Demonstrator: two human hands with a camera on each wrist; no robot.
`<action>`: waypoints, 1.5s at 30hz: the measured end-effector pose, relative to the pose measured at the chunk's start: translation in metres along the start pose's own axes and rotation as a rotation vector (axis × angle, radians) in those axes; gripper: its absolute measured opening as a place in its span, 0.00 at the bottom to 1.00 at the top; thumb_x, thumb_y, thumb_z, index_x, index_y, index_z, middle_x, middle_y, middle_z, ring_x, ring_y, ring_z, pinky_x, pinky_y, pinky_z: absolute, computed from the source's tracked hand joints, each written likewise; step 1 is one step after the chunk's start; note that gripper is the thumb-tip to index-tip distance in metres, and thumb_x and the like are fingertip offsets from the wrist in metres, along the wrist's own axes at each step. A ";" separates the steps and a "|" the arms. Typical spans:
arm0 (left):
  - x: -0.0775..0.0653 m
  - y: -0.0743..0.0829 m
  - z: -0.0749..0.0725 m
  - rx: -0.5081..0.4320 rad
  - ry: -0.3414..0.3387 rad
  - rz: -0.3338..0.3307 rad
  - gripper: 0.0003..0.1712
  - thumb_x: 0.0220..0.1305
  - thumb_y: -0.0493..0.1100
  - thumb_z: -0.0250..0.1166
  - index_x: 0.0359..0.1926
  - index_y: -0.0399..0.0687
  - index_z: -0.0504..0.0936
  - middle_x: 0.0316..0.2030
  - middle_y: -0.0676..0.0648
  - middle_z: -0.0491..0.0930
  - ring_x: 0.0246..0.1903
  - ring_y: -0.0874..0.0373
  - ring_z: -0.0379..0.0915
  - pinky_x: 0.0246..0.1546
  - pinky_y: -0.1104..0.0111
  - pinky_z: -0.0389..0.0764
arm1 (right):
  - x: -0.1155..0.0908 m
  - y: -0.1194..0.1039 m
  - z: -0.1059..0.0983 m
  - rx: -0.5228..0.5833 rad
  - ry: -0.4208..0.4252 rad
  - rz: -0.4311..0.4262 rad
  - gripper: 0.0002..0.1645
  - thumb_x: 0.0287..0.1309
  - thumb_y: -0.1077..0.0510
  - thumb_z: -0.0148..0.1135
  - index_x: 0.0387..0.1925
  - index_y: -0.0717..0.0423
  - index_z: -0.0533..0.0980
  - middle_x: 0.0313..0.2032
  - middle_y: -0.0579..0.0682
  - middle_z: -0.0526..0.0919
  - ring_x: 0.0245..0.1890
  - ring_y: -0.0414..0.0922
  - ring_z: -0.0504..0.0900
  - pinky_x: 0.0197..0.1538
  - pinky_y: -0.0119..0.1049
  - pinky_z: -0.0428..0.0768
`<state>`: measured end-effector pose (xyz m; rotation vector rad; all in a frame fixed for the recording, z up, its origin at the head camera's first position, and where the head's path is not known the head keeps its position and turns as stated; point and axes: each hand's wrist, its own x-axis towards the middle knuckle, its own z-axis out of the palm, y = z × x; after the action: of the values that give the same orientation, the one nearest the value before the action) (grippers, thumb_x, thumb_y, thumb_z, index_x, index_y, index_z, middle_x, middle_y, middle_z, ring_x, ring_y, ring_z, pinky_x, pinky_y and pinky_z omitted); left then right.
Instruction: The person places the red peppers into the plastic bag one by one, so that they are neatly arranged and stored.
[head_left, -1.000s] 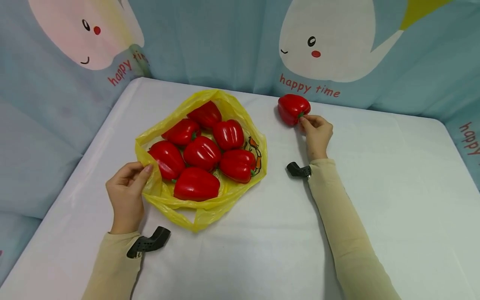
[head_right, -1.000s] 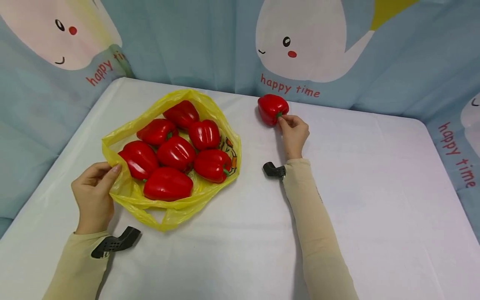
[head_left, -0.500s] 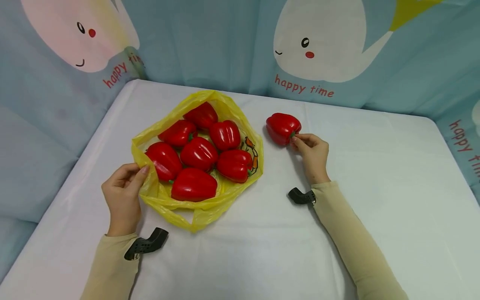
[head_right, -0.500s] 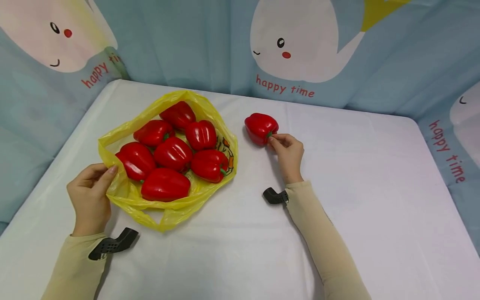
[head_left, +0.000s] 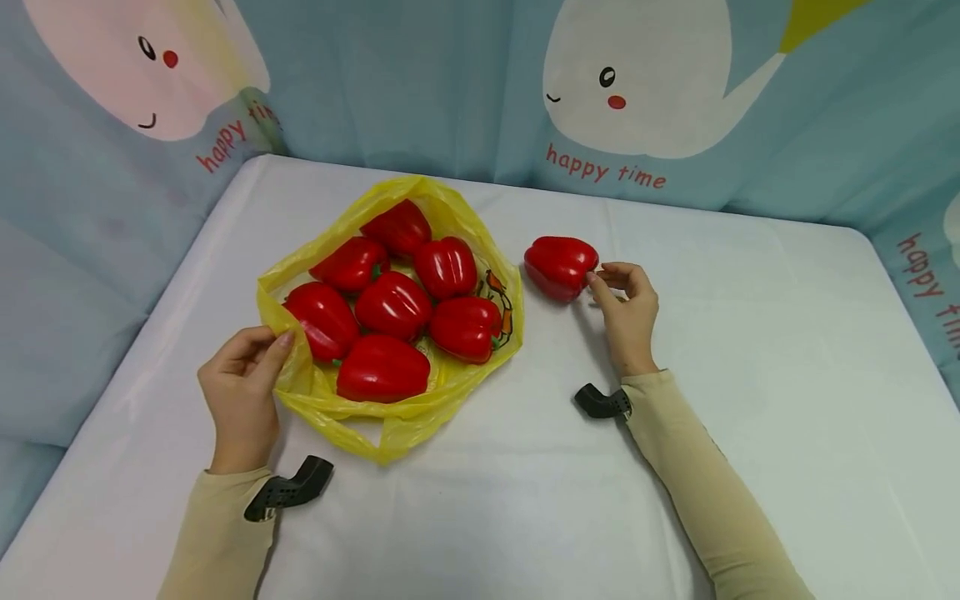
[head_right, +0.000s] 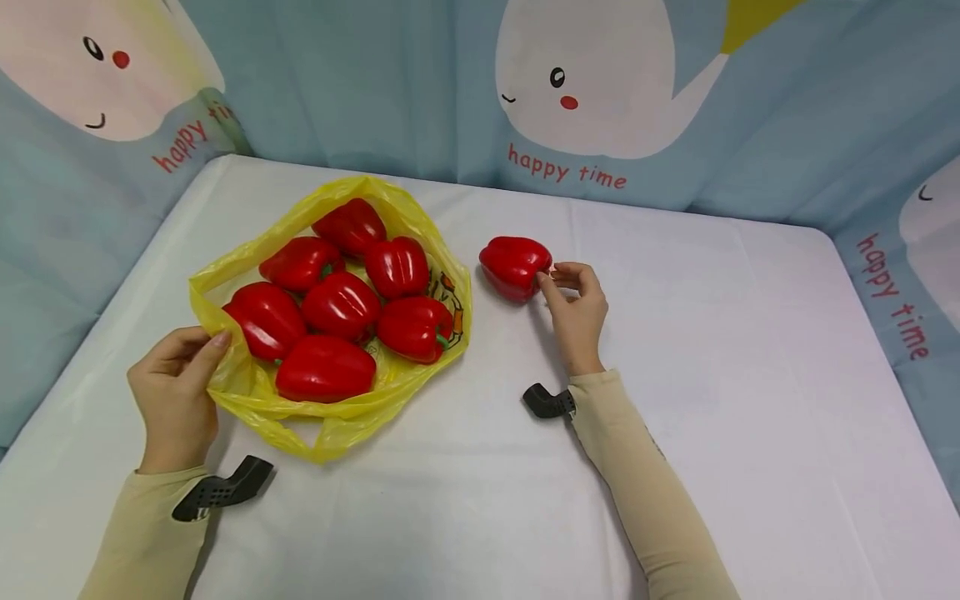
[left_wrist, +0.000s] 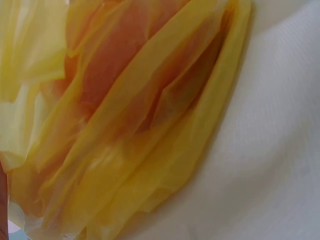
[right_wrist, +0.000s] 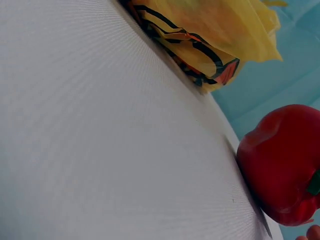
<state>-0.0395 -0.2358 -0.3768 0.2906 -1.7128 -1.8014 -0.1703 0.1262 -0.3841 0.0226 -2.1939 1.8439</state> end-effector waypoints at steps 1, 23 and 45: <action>0.000 0.000 0.000 0.010 0.001 0.001 0.03 0.57 0.29 0.64 0.30 0.37 0.84 0.24 0.50 0.80 0.21 0.61 0.64 0.24 0.80 0.69 | -0.001 -0.004 0.001 -0.015 -0.017 -0.006 0.21 0.58 0.65 0.61 0.50 0.75 0.69 0.44 0.60 0.77 0.43 0.47 0.76 0.41 0.29 0.77; 0.000 0.002 -0.001 -0.043 -0.013 0.007 0.03 0.57 0.28 0.64 0.30 0.35 0.84 0.25 0.49 0.80 0.22 0.61 0.65 0.25 0.80 0.71 | 0.005 0.008 0.003 -0.150 -0.294 0.034 0.48 0.55 0.64 0.66 0.70 0.63 0.49 0.65 0.61 0.62 0.63 0.54 0.63 0.63 0.48 0.64; 0.000 0.002 0.001 -0.070 -0.023 0.008 0.03 0.57 0.28 0.64 0.31 0.34 0.84 0.26 0.48 0.81 0.23 0.61 0.68 0.28 0.80 0.73 | 0.006 0.017 0.001 -0.081 -0.407 0.080 0.48 0.51 0.64 0.68 0.69 0.56 0.52 0.64 0.56 0.63 0.63 0.50 0.62 0.64 0.45 0.64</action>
<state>-0.0396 -0.2355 -0.3750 0.2341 -1.6598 -1.8612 -0.1794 0.1294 -0.3990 0.3253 -2.5693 1.9282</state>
